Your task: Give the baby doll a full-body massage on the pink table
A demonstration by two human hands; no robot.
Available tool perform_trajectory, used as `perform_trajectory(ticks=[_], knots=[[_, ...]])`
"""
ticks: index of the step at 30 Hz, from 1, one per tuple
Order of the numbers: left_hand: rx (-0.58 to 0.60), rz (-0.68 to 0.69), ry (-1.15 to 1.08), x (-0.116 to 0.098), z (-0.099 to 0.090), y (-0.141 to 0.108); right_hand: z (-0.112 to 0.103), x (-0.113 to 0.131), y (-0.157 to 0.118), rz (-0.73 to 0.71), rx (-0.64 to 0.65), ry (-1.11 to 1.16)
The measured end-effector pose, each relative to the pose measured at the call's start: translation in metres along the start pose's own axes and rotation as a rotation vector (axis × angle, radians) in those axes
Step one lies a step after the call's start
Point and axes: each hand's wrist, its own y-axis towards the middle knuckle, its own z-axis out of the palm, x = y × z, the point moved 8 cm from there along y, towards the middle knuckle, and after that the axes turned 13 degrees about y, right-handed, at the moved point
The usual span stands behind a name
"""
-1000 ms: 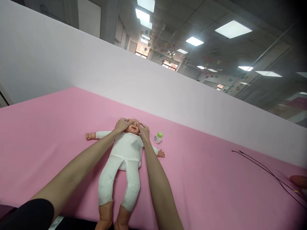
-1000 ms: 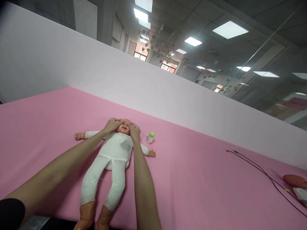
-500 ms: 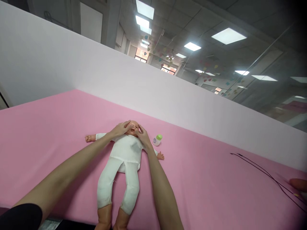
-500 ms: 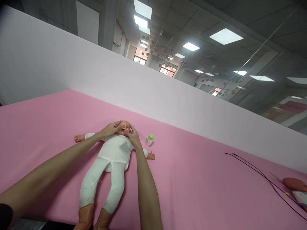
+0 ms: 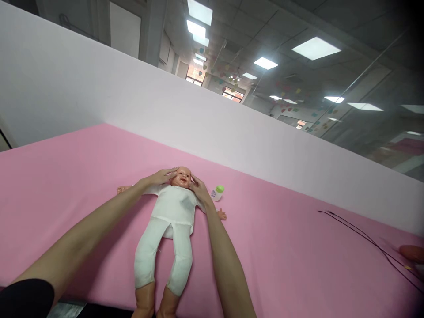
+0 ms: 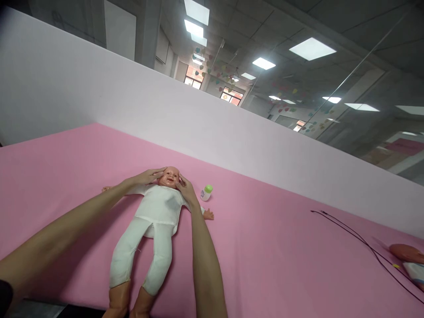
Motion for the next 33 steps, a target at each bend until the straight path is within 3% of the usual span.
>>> perform_trajectory(ticks=[3, 7, 14, 17, 22, 28, 33], knots=[[0.078, 0.003, 0.039, 0.002, 0.013, -0.002, 0.001, -0.001, 0.000, -0.043, -0.059, -0.088], [0.039, 0.005, 0.094, 0.004, 0.021, -0.006, 0.004, -0.002, -0.001, -0.093, -0.049, -0.159], [0.138, 0.081, 0.045, -0.001, 0.015, -0.004, 0.000, -0.008, -0.002, -0.043, 0.001, 0.021], [0.112, 0.055, 0.063, 0.003, 0.014, -0.003, 0.002, -0.005, -0.003, -0.036, -0.016, -0.017], [0.053, 0.010, 0.165, 0.012, 0.026, -0.004, 0.008, 0.000, -0.003, -0.057, -0.061, -0.244], [0.057, 0.115, 0.088, 0.011, 0.028, -0.004, 0.002, -0.011, 0.000, -0.066, -0.023, -0.186], [0.121, 0.183, 0.023, 0.024, 0.032, 0.005, 0.001, -0.015, -0.001, -0.053, 0.008, -0.180]])
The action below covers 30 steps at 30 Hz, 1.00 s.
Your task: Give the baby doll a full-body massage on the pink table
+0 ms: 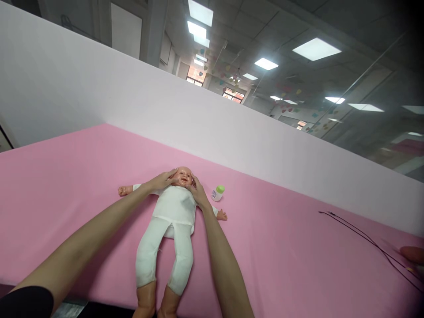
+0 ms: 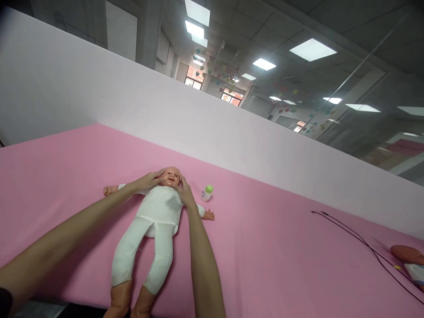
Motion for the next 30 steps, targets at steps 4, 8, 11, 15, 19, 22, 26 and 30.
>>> perform_trajectory(ticks=[4, 8, 11, 15, 19, 22, 26, 30], knots=[[-0.030, -0.006, 0.032, 0.015, 0.000, 0.005, 0.006, 0.009, -0.003, 0.015, 0.022, -0.071], [-0.028, -0.076, 0.190, 0.016, 0.005, -0.008, 0.009, 0.019, -0.012, 0.035, 0.009, -0.151], [-0.028, -0.212, 0.432, 0.018, 0.010, -0.032, 0.009, 0.021, -0.031, 0.056, -0.044, -0.283], [-0.048, -0.124, 0.730, 0.008, 0.015, -0.061, 0.011, 0.018, -0.062, 0.052, 0.007, -0.561], [0.002, -0.166, 0.923, 0.019, -0.003, -0.087, -0.016, 0.013, -0.092, 0.109, 0.002, -0.924], [0.062, -0.270, 0.865, 0.036, -0.033, -0.108, -0.061, 0.011, -0.115, 0.230, -0.101, -1.042], [0.236, -0.353, 0.656, 0.058, -0.063, -0.132, -0.115, 0.011, -0.143, 0.338, -0.199, -1.013], [0.146, -0.440, 0.624, 0.067, -0.094, -0.144, -0.140, 0.006, -0.156, 0.362, -0.255, -0.746]])
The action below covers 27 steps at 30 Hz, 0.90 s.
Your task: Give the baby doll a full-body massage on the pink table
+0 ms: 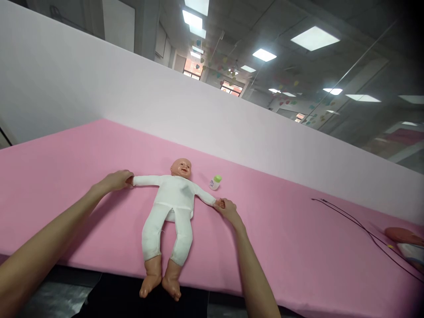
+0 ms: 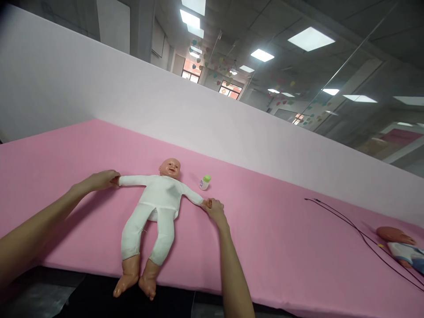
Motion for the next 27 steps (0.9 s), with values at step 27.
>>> perform_trajectory(ticks=[27], knots=[[-0.458, 0.746, -0.142, -0.169, -0.004, -0.041, 0.090, 0.154, -0.063, -0.728, 0.207, 0.144]])
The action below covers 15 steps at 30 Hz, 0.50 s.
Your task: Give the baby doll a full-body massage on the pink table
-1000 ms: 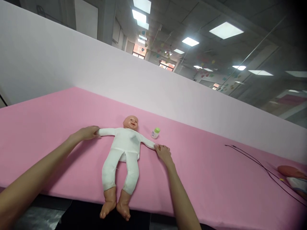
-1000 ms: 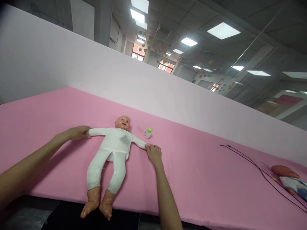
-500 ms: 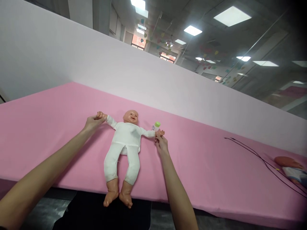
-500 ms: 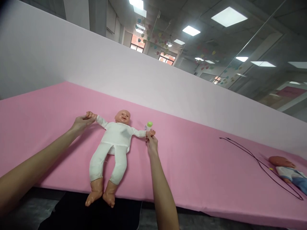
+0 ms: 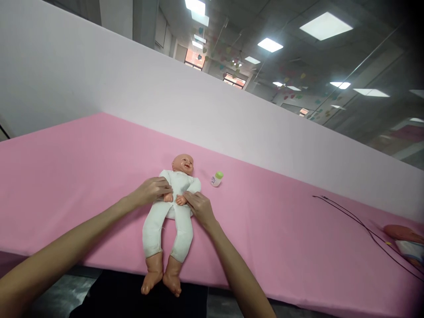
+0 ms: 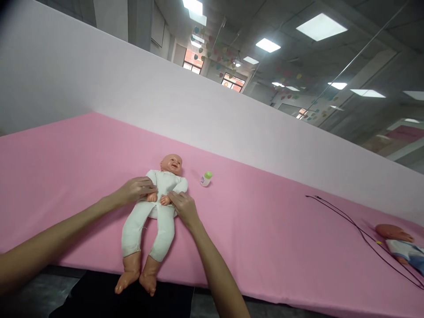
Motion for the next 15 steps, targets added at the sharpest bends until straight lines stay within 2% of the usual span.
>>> perform_trajectory(ticks=[2, 3, 6, 8, 10, 12, 15], knots=[[-0.030, -0.071, -0.062, 0.004, -0.004, 0.001, -0.011, -0.007, 0.002, 0.032, -0.100, 0.075], [-0.080, -0.174, -0.136, 0.012, -0.008, 0.000, -0.023, -0.014, 0.002, 0.070, -0.210, 0.146], [-0.304, -0.570, -0.401, 0.050, -0.019, -0.016, -0.062, -0.057, -0.011, 0.262, -0.654, 0.460], [-0.468, -0.828, -0.567, 0.078, -0.018, -0.036, -0.072, -0.094, -0.027, 0.425, -0.875, 0.688], [-0.596, -1.087, -0.770, 0.105, -0.009, -0.060, -0.073, -0.124, -0.040, 0.549, -0.980, 0.833], [-0.677, -1.304, -0.965, 0.123, 0.004, -0.077, -0.074, -0.141, -0.046, 0.601, -1.015, 0.886], [-0.700, -1.388, -1.044, 0.132, 0.003, -0.079, -0.079, -0.140, -0.043, 0.587, -1.037, 0.899]])
